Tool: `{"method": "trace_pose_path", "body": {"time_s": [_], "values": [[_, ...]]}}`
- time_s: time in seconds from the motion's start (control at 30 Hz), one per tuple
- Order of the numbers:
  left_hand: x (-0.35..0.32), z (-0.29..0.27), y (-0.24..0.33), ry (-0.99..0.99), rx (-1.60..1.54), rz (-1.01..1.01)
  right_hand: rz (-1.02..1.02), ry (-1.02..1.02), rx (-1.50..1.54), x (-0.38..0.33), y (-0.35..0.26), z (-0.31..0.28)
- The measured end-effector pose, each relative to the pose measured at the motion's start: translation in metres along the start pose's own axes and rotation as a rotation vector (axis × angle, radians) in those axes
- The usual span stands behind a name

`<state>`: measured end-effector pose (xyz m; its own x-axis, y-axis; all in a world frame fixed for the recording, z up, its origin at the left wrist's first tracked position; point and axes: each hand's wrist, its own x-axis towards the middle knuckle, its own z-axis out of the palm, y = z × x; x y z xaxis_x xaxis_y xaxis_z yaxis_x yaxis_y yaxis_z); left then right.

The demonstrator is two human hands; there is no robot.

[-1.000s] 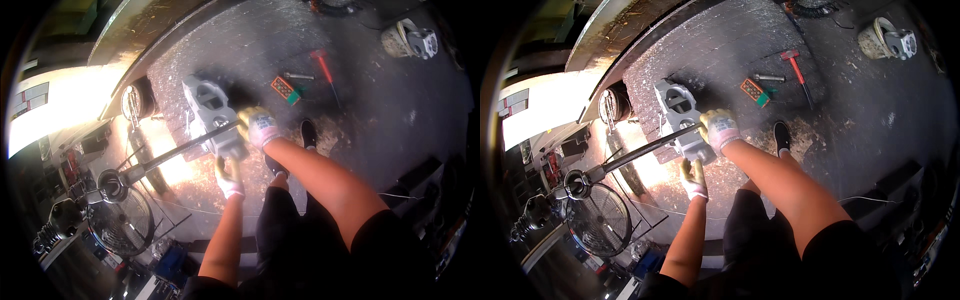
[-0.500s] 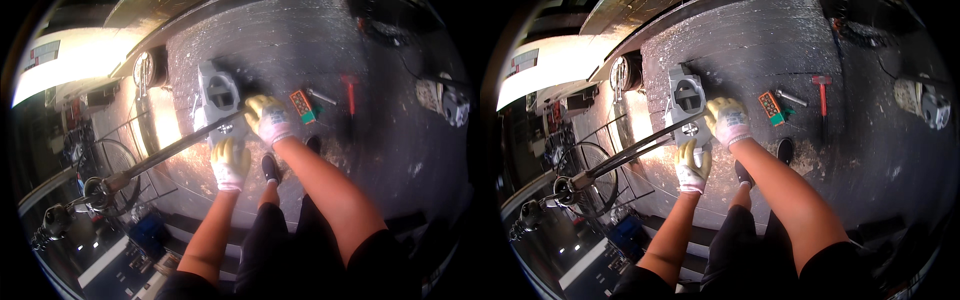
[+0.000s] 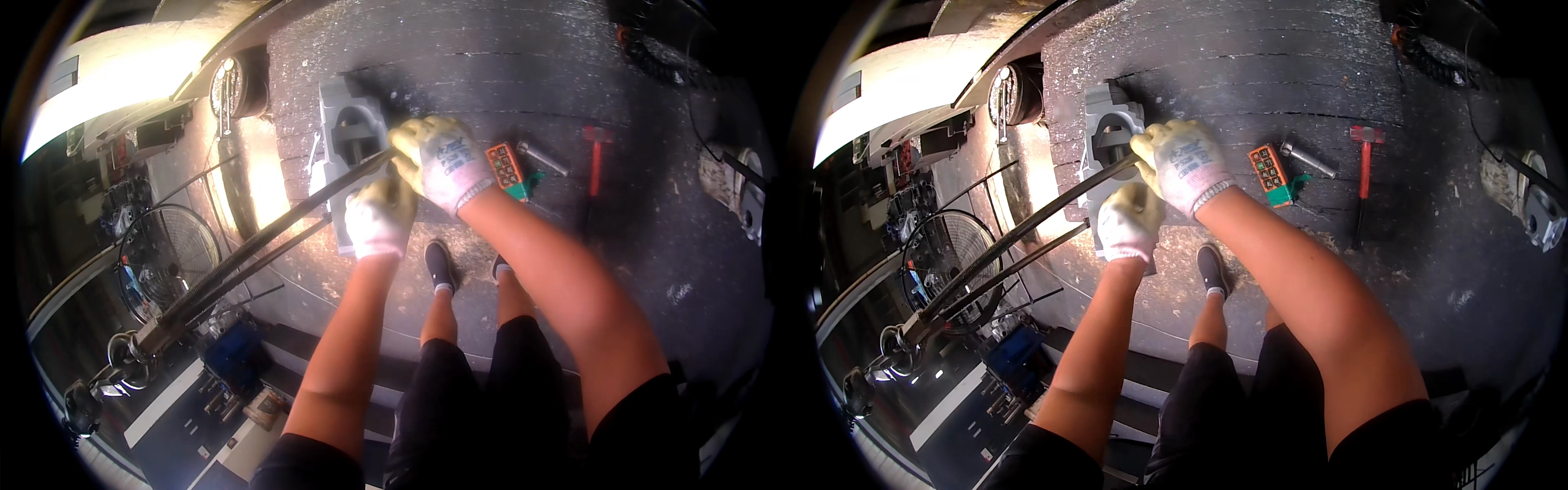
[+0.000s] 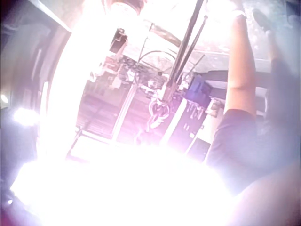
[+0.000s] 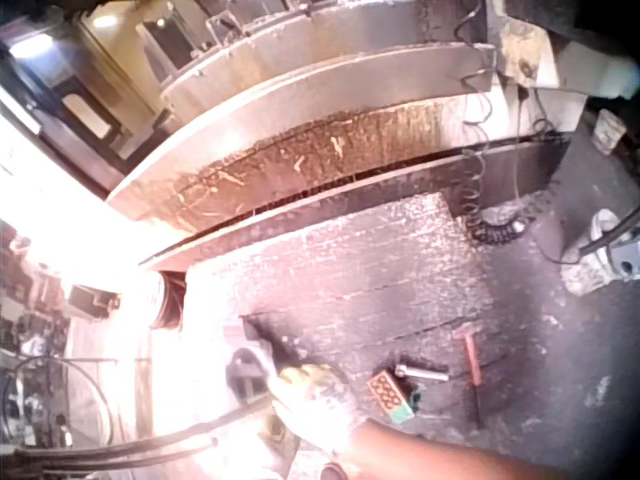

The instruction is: The person uses a remote control to operate an overhead hoist, lifting a metal engine component and placing it onto the bed of a CNC machine.

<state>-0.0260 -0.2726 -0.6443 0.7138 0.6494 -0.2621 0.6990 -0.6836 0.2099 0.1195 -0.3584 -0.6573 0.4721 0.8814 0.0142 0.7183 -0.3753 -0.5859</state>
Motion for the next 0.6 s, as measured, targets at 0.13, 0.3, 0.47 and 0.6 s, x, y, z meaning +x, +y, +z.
{"method": "trace_pose_path", "body": {"time_s": [0.13, 0.3, 0.47, 0.6], "values": [[-0.027, -0.015, 0.0, 0.295, -0.508, -0.047, 0.015, -0.067, 0.039, -0.006, 0.003, 0.0], [-0.034, -0.029, 0.025, 0.326, -0.915, -0.102, 0.097, -0.052, 0.207, -0.041, -0.018, 0.037], [-0.015, -0.024, 0.022, 0.271, -1.013, -0.327, 0.574, 0.243, 0.748, -0.114, 0.025, 0.082], [-0.006, -0.018, 0.003, 0.177, -0.8, -0.103, 1.121, 0.127, 0.764, -0.19, 0.131, 0.129]]}}
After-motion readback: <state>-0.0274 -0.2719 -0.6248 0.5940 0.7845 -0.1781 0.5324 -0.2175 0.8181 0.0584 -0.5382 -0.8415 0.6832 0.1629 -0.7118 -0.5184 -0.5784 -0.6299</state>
